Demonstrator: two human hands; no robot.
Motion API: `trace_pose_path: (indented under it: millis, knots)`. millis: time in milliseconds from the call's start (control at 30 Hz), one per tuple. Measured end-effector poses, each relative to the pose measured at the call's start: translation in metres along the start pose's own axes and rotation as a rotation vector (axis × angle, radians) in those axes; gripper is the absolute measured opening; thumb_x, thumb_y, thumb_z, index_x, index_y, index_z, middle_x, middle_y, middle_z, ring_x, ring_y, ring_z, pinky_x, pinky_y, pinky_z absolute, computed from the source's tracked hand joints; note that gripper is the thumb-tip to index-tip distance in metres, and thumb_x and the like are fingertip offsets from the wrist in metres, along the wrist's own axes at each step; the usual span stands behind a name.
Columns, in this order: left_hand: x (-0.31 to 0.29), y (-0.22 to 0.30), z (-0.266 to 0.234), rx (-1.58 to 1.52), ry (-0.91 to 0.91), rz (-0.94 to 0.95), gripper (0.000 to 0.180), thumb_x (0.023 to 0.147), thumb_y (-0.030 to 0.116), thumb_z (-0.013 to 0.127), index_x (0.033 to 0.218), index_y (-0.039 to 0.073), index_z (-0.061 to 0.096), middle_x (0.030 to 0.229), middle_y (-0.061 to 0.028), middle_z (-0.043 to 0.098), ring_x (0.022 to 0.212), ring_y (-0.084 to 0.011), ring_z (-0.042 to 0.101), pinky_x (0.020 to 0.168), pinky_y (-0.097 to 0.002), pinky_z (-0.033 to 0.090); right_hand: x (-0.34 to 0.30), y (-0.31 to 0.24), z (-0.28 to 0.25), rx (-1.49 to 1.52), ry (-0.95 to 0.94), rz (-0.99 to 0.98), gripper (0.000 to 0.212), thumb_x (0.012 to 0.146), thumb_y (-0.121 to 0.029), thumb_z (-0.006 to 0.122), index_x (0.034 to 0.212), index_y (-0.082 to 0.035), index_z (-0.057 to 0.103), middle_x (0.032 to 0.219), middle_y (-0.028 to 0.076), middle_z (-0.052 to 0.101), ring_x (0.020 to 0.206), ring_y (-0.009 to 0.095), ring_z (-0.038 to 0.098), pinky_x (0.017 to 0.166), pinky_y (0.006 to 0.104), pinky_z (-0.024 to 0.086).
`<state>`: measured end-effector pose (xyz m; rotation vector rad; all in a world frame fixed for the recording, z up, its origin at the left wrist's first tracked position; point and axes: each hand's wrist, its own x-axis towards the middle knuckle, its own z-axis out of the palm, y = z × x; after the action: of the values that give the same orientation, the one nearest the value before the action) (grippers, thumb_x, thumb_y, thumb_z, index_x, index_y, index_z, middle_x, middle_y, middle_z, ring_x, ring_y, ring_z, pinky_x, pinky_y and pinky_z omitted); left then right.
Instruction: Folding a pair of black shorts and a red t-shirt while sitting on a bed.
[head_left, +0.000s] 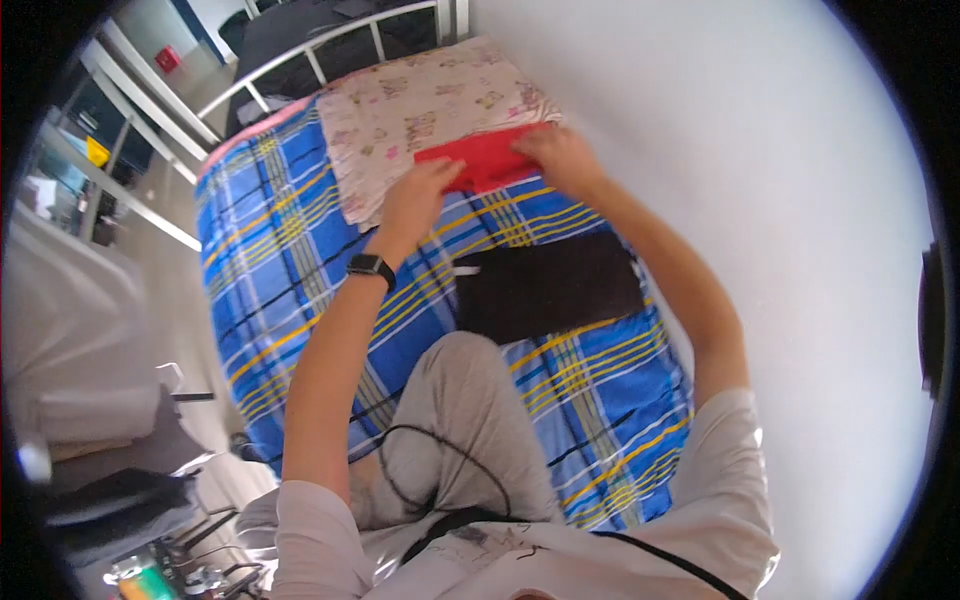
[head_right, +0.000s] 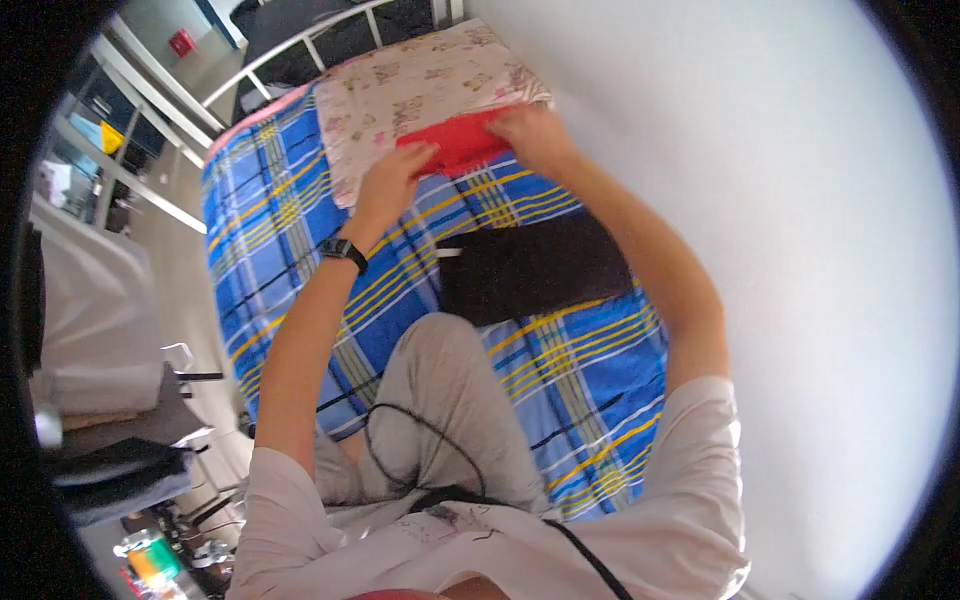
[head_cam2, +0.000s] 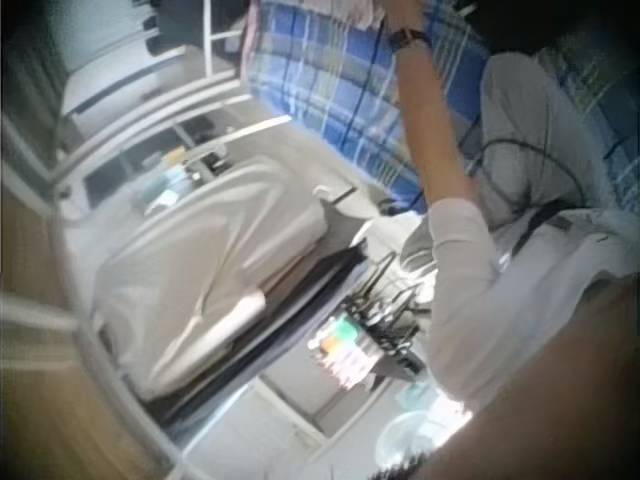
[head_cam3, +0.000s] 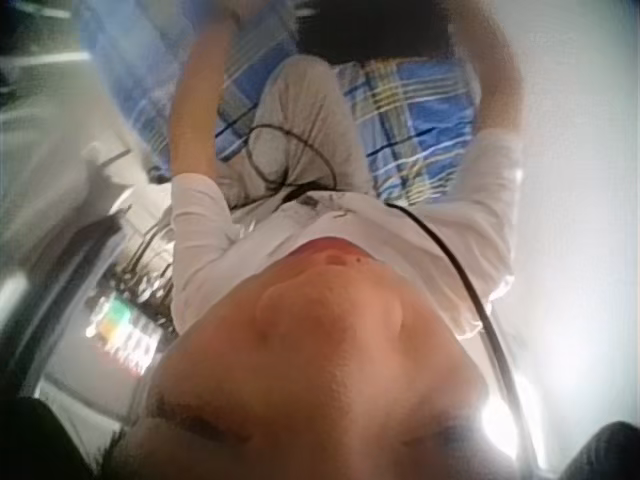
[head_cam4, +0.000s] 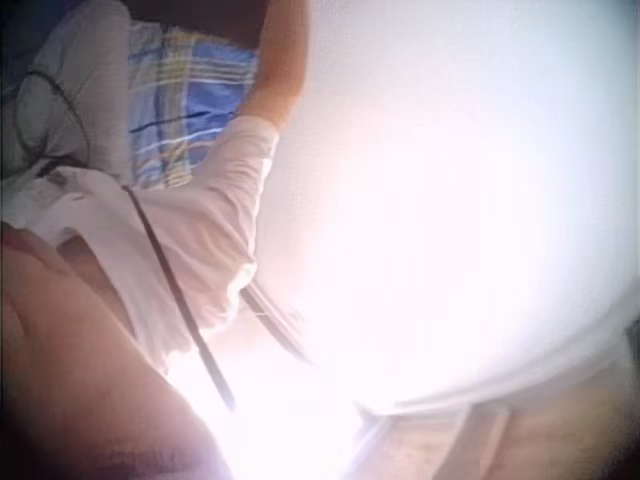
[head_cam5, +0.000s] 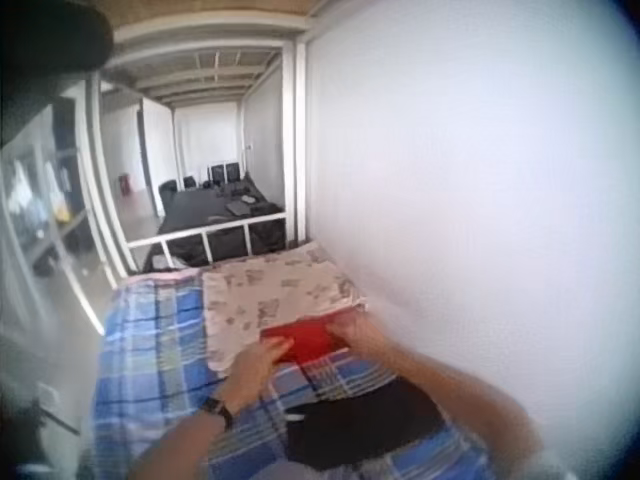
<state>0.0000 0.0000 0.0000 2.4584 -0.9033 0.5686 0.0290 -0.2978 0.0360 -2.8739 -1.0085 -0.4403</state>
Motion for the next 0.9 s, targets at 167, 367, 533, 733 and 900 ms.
trace_pose_path:
  millis: [167, 367, 533, 733, 900]
  knots:
    - [0.004, 0.034, 0.064, 0.112, -0.661, 0.085, 0.043, 0.089, 0.035, 0.064, 0.124, 0.010, 0.066, 0.117, -0.0166, 0.067, 0.112, -0.0342, 0.062, 0.096, -0.0484, 0.049, -0.041, 0.014, 0.009, -0.236, -0.557, 0.012, 0.042, 0.090, -0.037, 0.067, 0.121, -0.009, 0.066, 0.117, 0.012, 0.068, 0.115, 0.033, 0.060, 0.108, 0.0479, 0.041]
    - [0.089, 0.041, 0.055, 0.133, 0.268, 0.041, 0.045, 0.090, 0.035, 0.066, 0.128, 0.012, 0.063, 0.139, -0.0131, 0.055, 0.131, -0.0305, 0.049, 0.109, -0.0561, 0.034, 0.004, 0.010, -0.047, -0.008, 0.575, 0.002, 0.047, 0.092, -0.033, 0.066, 0.131, -0.007, 0.061, 0.132, 0.015, 0.062, 0.124, 0.038, 0.055, 0.109, 0.0507, 0.037]
    - [0.043, 0.020, 0.159, 0.165, 0.089, -0.106, 0.059, 0.096, 0.044, 0.055, 0.150, 0.022, 0.043, 0.153, -0.0161, 0.040, 0.142, -0.0371, 0.036, 0.118, -0.0551, 0.023, -0.047, 0.033, 0.145, -0.125, 0.026, 0.311, 0.064, 0.094, -0.040, 0.059, 0.149, -0.011, 0.043, 0.153, 0.019, 0.040, 0.142, 0.042, 0.035, 0.116, 0.0528, 0.026]
    - [0.008, -0.004, 0.191, 0.049, -0.126, -0.209, 0.065, 0.095, 0.051, 0.053, 0.153, 0.027, 0.037, 0.155, -0.0165, 0.037, 0.143, -0.0383, 0.032, 0.119, -0.0566, 0.016, -0.053, 0.018, 0.168, 0.079, 0.111, 0.389, 0.066, 0.094, -0.046, 0.057, 0.151, -0.015, 0.041, 0.156, 0.019, 0.036, 0.144, 0.042, 0.031, 0.117, 0.0548, 0.024]
    - [0.010, -0.001, 0.196, 0.051, -0.089, -0.178, 0.064, 0.091, 0.051, 0.057, 0.149, 0.027, 0.045, 0.151, -0.0185, 0.042, 0.141, -0.0387, 0.035, 0.118, -0.0571, 0.019, -0.062, 0.023, 0.177, 0.050, 0.104, 0.417, 0.067, 0.094, -0.047, 0.056, 0.151, -0.014, 0.041, 0.156, 0.019, 0.035, 0.143, 0.043, 0.031, 0.118, 0.0545, 0.023]
